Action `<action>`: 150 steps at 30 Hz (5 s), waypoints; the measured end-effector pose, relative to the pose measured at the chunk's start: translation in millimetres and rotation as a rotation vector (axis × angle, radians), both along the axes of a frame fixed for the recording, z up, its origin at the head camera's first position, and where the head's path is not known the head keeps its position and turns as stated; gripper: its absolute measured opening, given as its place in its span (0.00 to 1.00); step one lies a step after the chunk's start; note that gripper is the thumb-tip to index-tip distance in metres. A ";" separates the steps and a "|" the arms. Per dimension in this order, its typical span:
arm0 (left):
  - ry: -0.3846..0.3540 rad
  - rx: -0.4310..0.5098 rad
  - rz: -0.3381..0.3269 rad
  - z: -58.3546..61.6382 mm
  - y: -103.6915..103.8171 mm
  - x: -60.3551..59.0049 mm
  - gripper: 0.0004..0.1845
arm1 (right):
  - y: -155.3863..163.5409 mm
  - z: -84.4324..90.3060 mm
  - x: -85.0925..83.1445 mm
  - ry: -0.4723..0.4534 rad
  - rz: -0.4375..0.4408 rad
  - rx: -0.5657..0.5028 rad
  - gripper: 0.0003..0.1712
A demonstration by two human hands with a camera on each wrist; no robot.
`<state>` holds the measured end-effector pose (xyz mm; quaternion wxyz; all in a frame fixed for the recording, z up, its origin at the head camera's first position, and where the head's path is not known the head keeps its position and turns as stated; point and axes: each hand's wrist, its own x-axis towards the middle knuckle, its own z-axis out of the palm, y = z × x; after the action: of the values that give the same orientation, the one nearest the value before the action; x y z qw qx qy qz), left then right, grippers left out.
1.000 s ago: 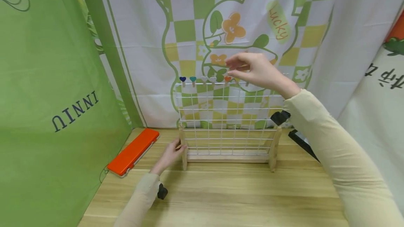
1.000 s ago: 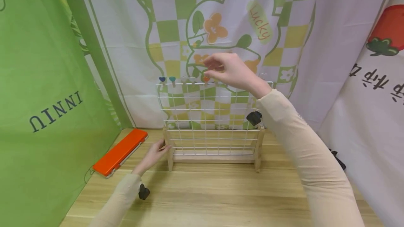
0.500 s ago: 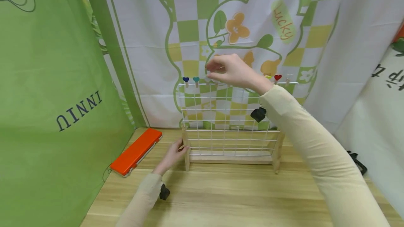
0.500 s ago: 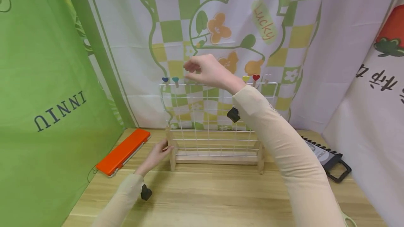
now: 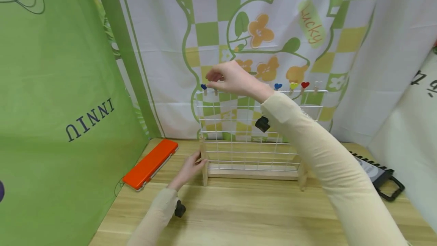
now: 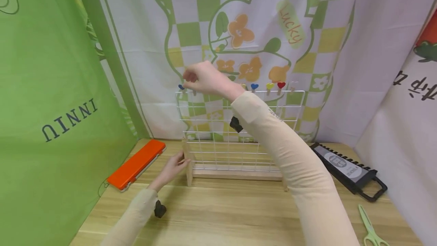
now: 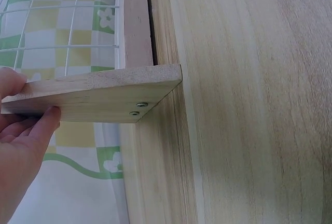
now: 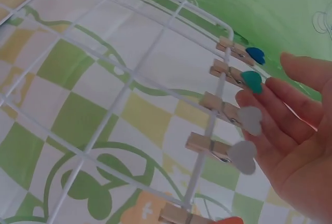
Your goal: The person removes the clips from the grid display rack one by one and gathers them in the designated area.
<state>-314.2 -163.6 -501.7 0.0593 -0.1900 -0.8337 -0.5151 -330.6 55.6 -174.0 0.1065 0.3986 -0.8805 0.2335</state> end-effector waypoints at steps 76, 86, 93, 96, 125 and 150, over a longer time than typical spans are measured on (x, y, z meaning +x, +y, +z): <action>-0.027 -0.005 0.017 -3.1 -2.1 3.9 0.21 | 40.9 -38.7 53.7 0.114 -0.081 -0.326 0.07; -0.036 -0.012 0.008 -1.6 -2.1 2.7 0.21 | 53.8 -88.2 63.8 0.066 -0.062 -0.343 0.06; -0.051 -0.010 0.020 -0.9 -0.7 4.0 0.22 | 56.4 -125.2 77.7 -0.005 -0.071 -0.346 0.06; -0.067 -0.003 0.018 0.6 -0.3 4.5 0.23 | 57.2 -143.3 80.3 -0.043 -0.084 -0.342 0.06; -0.052 -0.019 0.011 2.4 0.8 2.6 0.21 | 42.1 -315.0 78.2 -0.286 -0.040 -0.201 0.04; -0.021 -0.028 0.011 0.5 1.1 1.6 0.20 | 25.7 -333.6 70.9 -0.520 -0.026 -0.077 0.06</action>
<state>-312.6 -162.5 -501.2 0.0507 -0.1806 -0.8424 -0.5051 -259.7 81.2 -507.6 -0.1050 0.3096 -0.8737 0.3602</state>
